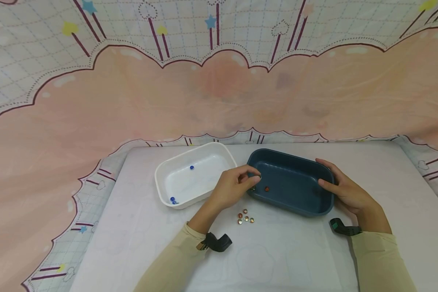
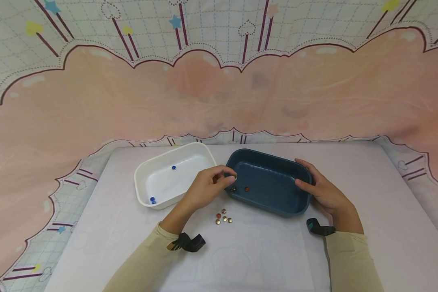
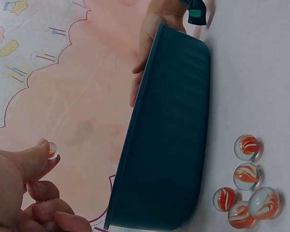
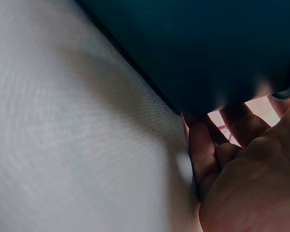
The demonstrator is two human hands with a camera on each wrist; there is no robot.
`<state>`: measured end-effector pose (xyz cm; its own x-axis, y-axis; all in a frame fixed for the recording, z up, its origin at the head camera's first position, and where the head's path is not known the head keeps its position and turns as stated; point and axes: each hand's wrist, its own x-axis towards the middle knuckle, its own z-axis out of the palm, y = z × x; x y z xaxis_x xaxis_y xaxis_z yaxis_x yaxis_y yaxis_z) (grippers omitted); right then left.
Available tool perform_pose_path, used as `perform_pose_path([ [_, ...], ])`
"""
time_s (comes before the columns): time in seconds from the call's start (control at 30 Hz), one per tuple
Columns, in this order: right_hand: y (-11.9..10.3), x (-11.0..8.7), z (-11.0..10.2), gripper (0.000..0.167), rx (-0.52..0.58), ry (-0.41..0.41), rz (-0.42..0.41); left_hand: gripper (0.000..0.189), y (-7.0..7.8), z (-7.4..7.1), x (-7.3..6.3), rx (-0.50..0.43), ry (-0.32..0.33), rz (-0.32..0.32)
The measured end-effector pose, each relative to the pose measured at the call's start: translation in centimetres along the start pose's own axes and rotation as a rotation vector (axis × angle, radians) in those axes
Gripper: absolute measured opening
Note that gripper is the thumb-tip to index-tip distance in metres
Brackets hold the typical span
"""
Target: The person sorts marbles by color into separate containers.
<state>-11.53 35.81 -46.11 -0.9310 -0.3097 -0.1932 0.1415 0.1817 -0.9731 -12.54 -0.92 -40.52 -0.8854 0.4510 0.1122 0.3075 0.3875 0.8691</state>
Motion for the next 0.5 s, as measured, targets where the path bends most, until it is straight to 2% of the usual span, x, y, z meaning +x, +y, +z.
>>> perform_pose_path([
  [0.5,-0.04,-0.07,-0.08,0.075,0.005,-0.001,-0.002,0.025,-0.04,-0.04,0.33,0.005,-0.004,-0.011],
])
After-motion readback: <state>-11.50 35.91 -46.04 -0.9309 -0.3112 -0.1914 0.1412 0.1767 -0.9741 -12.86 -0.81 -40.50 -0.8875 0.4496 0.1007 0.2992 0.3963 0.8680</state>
